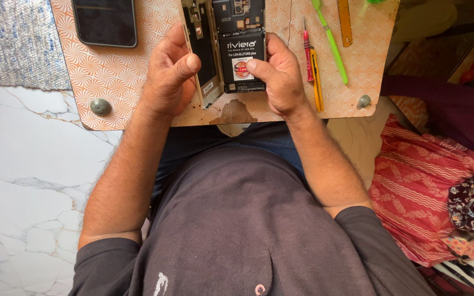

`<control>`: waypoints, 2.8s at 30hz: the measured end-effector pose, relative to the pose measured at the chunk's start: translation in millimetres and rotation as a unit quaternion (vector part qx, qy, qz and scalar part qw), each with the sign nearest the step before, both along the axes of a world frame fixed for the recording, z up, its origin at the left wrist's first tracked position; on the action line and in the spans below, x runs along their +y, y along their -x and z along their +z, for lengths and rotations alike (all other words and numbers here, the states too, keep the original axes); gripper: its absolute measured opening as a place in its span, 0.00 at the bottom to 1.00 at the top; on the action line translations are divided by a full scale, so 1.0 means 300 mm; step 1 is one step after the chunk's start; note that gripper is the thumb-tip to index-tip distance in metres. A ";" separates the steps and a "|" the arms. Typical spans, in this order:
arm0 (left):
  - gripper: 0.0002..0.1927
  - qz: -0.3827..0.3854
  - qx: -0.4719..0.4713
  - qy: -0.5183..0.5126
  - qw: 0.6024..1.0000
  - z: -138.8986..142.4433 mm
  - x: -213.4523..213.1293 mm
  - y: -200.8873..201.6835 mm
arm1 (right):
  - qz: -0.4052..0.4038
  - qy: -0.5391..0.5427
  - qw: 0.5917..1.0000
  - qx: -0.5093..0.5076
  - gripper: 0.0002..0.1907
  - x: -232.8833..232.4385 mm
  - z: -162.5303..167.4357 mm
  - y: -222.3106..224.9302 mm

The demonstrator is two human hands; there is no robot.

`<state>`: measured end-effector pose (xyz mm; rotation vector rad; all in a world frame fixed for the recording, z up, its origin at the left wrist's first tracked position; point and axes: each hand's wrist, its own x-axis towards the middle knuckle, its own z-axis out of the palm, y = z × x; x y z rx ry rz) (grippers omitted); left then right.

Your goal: The person cleans a white smartphone with a toothbrush, then disassembles it to remove the battery and SIM tray. They clean the internal frame with a toothbrush and a yellow tool, reinsert the battery, and close the phone.

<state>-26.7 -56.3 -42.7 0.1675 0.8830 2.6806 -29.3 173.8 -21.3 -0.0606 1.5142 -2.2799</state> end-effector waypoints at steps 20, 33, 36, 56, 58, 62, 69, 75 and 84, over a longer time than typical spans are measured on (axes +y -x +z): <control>0.44 -0.001 -0.002 0.026 1.000 0.007 0.011 0.006 | 0.005 -0.262 0.958 0.113 0.13 -0.027 0.071 -0.006; 0.45 -0.002 -0.012 0.003 1.000 0.012 0.022 0.005 | -0.031 -0.389 0.893 0.225 0.12 -0.090 0.150 -0.016; 0.43 -0.007 -0.010 -0.006 1.000 0.004 0.017 0.004 | -0.040 -0.404 0.882 0.238 0.10 -0.105 0.160 -0.020; 0.28 0.007 -0.008 0.012 1.000 0.007 0.002 -0.019 | -0.058 -0.388 0.866 0.311 0.04 -0.086 0.119 -0.042; 0.28 0.008 -0.005 0.012 1.000 0.012 0.005 -0.019 | -0.056 -0.402 0.861 0.306 0.05 -0.088 0.120 -0.040; 0.30 0.011 -0.005 0.015 1.000 0.019 0.007 -0.015 | -0.047 -0.403 0.867 0.289 0.05 -0.091 0.115 -0.036; 0.34 0.008 -0.002 0.021 1.000 0.017 0.004 -0.014 | -0.036 -0.396 0.868 0.297 0.03 -0.094 0.122 -0.036; 0.37 0.004 0.019 -0.013 1.000 0.009 0.013 -0.005 | -0.040 -0.417 0.862 0.285 0.12 -0.116 0.147 -0.031; 0.41 0.006 0.005 0.007 1.000 0.009 0.012 0.001 | -0.040 -0.438 0.849 0.292 0.20 -0.132 0.148 -0.038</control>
